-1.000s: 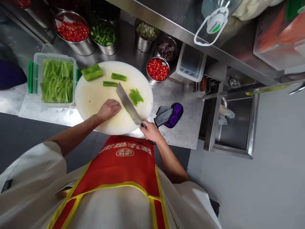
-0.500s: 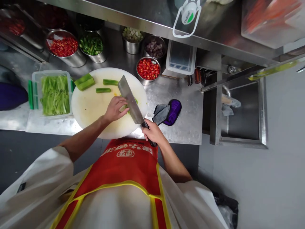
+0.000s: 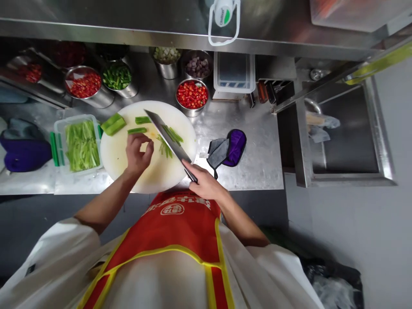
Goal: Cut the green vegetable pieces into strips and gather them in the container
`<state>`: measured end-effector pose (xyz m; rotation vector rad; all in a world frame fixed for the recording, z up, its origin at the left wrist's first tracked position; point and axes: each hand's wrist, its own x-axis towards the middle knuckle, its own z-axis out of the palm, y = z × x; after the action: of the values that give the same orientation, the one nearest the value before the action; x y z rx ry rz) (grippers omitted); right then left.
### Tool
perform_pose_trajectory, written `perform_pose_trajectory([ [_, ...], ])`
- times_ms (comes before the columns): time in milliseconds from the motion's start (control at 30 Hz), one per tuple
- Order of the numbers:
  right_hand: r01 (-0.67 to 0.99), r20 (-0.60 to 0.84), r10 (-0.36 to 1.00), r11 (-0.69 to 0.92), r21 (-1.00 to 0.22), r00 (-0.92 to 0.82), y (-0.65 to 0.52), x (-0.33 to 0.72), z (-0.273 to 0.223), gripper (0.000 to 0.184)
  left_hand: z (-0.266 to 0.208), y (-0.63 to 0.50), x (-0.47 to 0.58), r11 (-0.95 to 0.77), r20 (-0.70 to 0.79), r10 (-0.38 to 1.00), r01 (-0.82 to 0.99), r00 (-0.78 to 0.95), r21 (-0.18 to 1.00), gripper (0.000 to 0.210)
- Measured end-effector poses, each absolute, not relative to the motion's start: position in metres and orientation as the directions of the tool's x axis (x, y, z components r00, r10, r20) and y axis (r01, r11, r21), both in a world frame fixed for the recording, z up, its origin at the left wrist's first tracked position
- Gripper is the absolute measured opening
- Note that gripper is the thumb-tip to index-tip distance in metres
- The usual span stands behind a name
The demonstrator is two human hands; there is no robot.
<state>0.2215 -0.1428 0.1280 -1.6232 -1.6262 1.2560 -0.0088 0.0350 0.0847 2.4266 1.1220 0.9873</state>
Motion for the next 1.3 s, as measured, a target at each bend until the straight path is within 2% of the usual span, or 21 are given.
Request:
perform_pose_trajectory([
  [67, 0.6, -0.255, 0.942, -0.077, -0.796, -0.217, -0.144, 0.217, 0.126, 0.079, 0.107, 0.04, -0.012, -0.687, 0.424, 0.727, 0.573, 0.54, 0.446, 0.013],
  [167, 0.735, -0.328, 0.904, -0.024, -0.678, -0.273, -0.142, 0.211, 0.121, 0.074, 0.118, 0.059, -0.01, -0.775, 0.228, 0.607, 0.505, 0.761, 0.379, 0.017],
  [267, 0.787, -0.341, 0.892, 0.026, -0.616, -0.296, -0.141, 0.208, 0.116, 0.072, 0.106, 0.086, -0.004, -0.817, 0.022, 0.454, 0.406, 0.891, 0.409, 0.023],
  [367, 0.793, -0.339, 0.885, 0.054, -0.607, -0.319, -0.142, 0.207, 0.112, 0.071, 0.083, 0.104, 0.009, -0.82, -0.063, 0.377, 0.365, 0.924, 0.441, 0.022],
  [500, 0.784, -0.348, 0.867, 0.076, -0.616, -0.358, -0.146, 0.204, 0.109, 0.072, 0.057, 0.107, 0.037, -0.797, -0.148, 0.368, 0.393, 0.918, 0.459, 0.021],
  [633, 0.756, -0.353, 0.848, 0.083, -0.649, -0.396, -0.152, 0.202, 0.11, 0.072, 0.051, 0.116, 0.052, -0.768, -0.148, 0.466, 0.481, 0.873, 0.422, 0.023],
  [733, 0.701, -0.354, 0.825, 0.069, -0.71, -0.44, -0.159, 0.205, 0.114, 0.074, 0.053, 0.145, 0.029, -0.716, -0.074, 0.613, 0.593, 0.786, 0.369, 0.03],
  [833, 0.627, -0.367, 0.801, 0.013, -0.779, -0.473, -0.169, 0.211, 0.115, 0.076, 0.047, 0.178, -0.018, -0.678, -0.001, 0.708, 0.681, 0.706, 0.276, 0.025],
  [967, 0.512, -0.357, 0.82, -0.092, -0.854, -0.448, -0.18, 0.218, 0.104, 0.077, 0.03, 0.191, -0.069, -0.698, -0.016, 0.699, 0.687, 0.715, 0.201, 0.026],
  [1100, 0.299, -0.404, 0.824, -0.301, -0.906, -0.396, -0.185, 0.222, 0.088, 0.078, 0.025, 0.174, -0.086, -0.704, -0.006, 0.691, 0.675, 0.723, 0.222, 0.025],
  [1200, 0.073, -0.442, 0.833, -0.445, -0.893, -0.332, -0.188, 0.225, 0.08, 0.078, 0.031, 0.148, -0.095, -0.763, -0.051, 0.601, 0.592, 0.797, 0.261, 0.022],
  [1300, -0.059, -0.508, 0.81, -0.545, -0.836, -0.294, -0.19, 0.227, 0.079, 0.079, 0.037, 0.11, -0.109, -0.824, -0.098, 0.471, 0.477, 0.877, 0.306, 0.031],
])
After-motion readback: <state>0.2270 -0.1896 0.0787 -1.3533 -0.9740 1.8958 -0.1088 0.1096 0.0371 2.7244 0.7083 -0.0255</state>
